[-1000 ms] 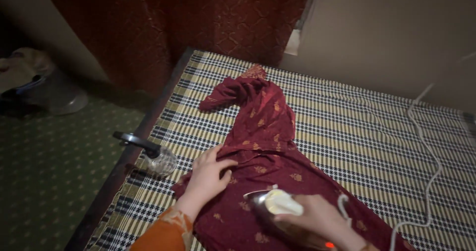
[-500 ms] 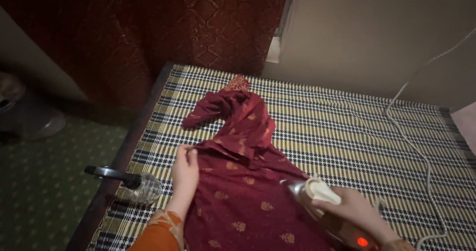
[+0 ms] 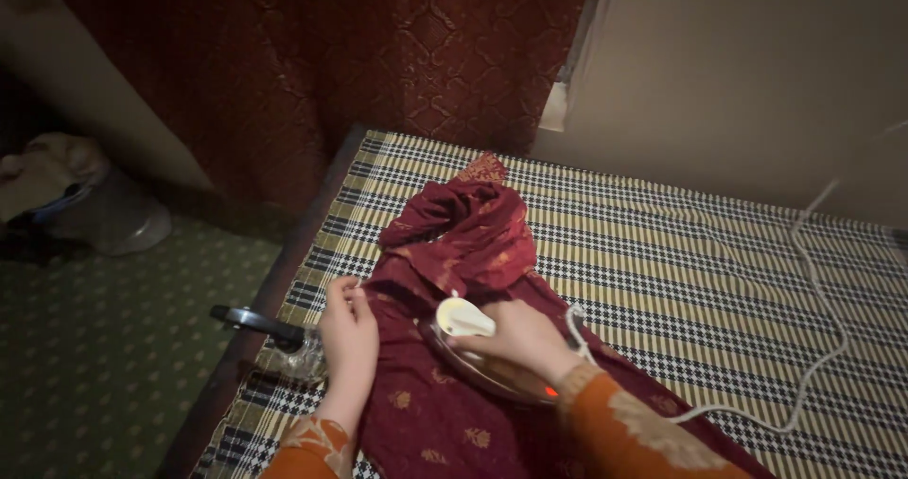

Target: The recorder irons a red patterned garment on a table-top surface using a steam iron and a spray bottle.

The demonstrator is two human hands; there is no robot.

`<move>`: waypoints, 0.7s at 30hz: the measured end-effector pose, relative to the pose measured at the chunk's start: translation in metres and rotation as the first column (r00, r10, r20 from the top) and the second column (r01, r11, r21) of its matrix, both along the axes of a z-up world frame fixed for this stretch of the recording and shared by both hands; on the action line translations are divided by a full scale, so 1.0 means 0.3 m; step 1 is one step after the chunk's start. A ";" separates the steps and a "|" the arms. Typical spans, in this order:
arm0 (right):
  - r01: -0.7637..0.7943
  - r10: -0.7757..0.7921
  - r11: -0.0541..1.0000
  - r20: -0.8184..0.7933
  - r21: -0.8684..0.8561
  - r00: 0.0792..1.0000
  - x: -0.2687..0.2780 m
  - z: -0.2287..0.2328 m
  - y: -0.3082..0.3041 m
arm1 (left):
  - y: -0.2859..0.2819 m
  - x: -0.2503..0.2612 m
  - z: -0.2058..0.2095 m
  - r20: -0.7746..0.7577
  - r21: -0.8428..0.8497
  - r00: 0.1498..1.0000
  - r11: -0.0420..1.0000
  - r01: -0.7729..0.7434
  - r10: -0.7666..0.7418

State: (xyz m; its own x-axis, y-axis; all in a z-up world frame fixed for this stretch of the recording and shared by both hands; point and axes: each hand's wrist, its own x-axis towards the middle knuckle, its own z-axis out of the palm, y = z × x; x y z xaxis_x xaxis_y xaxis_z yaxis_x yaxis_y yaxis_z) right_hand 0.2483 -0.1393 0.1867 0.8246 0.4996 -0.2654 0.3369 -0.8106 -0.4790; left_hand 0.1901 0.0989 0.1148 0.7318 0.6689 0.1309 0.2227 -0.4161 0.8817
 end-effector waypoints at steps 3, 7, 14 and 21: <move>0.034 -0.034 0.999 -0.006 0.024 0.999 0.001 -0.006 0.090 | 0.022 -0.020 -0.016 0.174 0.085 0.984 0.995 -0.049 0.033; 0.042 -0.046 0.999 -0.126 -0.033 0.991 -0.008 0.033 0.108 | 0.005 -0.074 0.045 0.177 0.106 0.984 0.994 0.009 -0.028; 0.089 -0.085 0.996 -0.130 0.028 0.988 -0.032 0.014 -0.016 | -0.067 -0.138 0.022 0.049 0.074 0.999 0.997 0.011 -0.014; 0.133 -0.137 0.991 -0.170 -0.031 0.976 -0.046 -0.096 -0.437 | -0.215 -0.162 -0.041 0.135 0.209 0.989 0.978 0.029 -0.058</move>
State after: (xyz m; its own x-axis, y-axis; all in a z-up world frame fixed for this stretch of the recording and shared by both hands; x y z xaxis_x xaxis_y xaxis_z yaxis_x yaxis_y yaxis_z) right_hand 0.2344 -0.2703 0.1579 0.8254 0.3802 -0.4173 0.1377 -0.8525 -0.5043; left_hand 0.1415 0.0344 0.1024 0.7241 0.5852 0.3650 0.0815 -0.5981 0.7972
